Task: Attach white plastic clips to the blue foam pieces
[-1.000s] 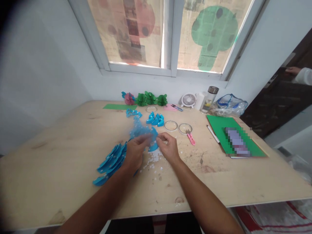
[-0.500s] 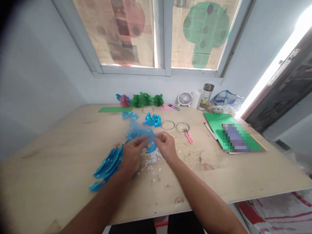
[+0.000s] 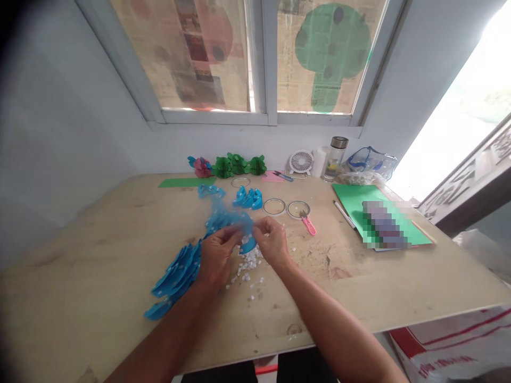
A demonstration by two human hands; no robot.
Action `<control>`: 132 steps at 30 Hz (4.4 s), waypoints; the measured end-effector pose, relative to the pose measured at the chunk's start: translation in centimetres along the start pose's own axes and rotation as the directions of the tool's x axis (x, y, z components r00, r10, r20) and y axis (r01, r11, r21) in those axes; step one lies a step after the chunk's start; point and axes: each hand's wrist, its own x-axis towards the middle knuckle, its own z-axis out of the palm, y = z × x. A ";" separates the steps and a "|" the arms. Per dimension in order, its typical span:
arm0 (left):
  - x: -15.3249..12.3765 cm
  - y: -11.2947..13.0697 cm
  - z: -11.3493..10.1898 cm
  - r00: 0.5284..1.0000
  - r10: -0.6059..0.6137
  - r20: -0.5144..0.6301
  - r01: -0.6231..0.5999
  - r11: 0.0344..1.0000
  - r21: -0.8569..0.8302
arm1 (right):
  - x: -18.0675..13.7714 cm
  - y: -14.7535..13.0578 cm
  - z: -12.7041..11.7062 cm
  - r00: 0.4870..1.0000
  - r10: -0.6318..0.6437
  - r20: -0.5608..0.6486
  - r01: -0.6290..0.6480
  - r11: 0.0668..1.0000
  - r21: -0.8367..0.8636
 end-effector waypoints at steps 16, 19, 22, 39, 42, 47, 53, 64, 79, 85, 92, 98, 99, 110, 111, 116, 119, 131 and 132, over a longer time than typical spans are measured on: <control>0.0 0.0 -0.1 0.999 -0.008 0.045 0.010 0.998 -0.055 | 0.1 -0.6 0.0 0.996 0.078 0.041 -0.084 0.985 0.153; 0.1 0.0 -0.1 0.999 0.006 0.049 -0.004 0.999 -0.052 | 0.1 -0.5 -0.1 0.998 0.061 0.026 -0.064 0.991 0.117; 0.1 -0.1 -0.2 0.999 0.012 0.046 -0.010 0.999 -0.053 | 0.0 -0.4 -0.1 1.000 0.028 0.004 -0.028 0.999 0.043; -0.1 0.0 0.1 0.999 0.007 0.036 -0.003 0.996 -0.093 | -0.6 -2.1 -0.3 0.981 -0.185 -0.062 0.161 0.947 -0.277; -0.2 0.1 0.1 0.999 0.001 0.036 0.003 0.995 -0.096 | -0.5 -2.0 -0.3 0.985 -0.158 -0.065 0.139 0.962 -0.236; -0.3 0.4 0.1 0.999 0.008 0.039 -0.005 0.998 -0.063 | -0.4 -1.7 -0.2 0.997 -0.068 -0.045 0.064 0.993 -0.101; -0.2 0.4 0.0 0.998 0.008 0.063 -0.004 0.998 -0.063 | -0.1 -1.6 -0.1 0.996 0.059 0.070 -0.069 0.985 0.157; -0.3 0.4 0.0 0.991 0.047 0.122 -0.050 0.999 0.021 | -0.2 -2.1 -0.3 0.995 0.079 0.060 -0.088 0.982 0.168; -0.3 0.7 0.1 0.989 0.048 0.136 -0.047 0.999 -0.012 | -0.2 -1.9 -0.2 0.995 0.043 0.088 -0.054 0.991 0.126; 0.0 0.2 0.4 0.996 0.062 0.065 -0.055 0.994 -0.098 | -0.6 -1.9 -0.2 0.987 -0.149 0.067 0.161 0.957 -0.243; 0.0 0.5 0.3 0.994 0.106 0.002 -0.106 0.994 -0.040 | -1.2 -2.4 0.2 0.961 -0.238 0.138 0.272 0.896 -0.350; -0.2 0.9 0.3 0.996 0.087 -0.032 -0.089 0.994 -0.058 | -1.1 -2.3 0.1 0.962 -0.237 0.136 0.271 0.891 -0.365; -0.2 1.0 0.4 0.997 0.074 -0.036 -0.077 0.995 -0.063 | -1.1 -2.3 0.1 0.962 -0.235 0.136 0.270 0.892 -0.362; 0.0 1.5 0.3 0.999 -0.046 -0.017 0.041 0.979 -0.201 | -1.0 -2.3 0.1 0.969 -0.206 0.139 0.243 0.902 -0.356; 0.0 1.5 0.3 0.999 -0.047 -0.021 0.042 0.978 -0.204 | -1.0 -2.3 0.1 0.969 -0.206 0.138 0.243 0.903 -0.356; 0.1 1.2 0.1 0.999 -0.043 -0.023 0.040 0.990 -0.138 | -1.1 -2.4 0.1 0.974 -0.190 0.127 0.224 0.900 -0.374; 0.3 1.1 0.0 0.998 -0.006 -0.068 0.002 0.998 -0.058 | -1.1 -2.4 0.2 0.972 -0.192 0.137 0.230 0.896 -0.381; 0.5 0.2 -0.3 0.988 0.143 -0.062 -0.139 0.988 0.064 | -0.8 -1.8 0.1 0.984 -0.130 0.122 0.165 0.924 -0.346; 0.5 0.2 -0.4 0.977 0.199 -0.081 -0.190 0.976 0.109 | -0.8 -1.8 0.0 0.986 -0.126 0.110 0.156 0.927 -0.342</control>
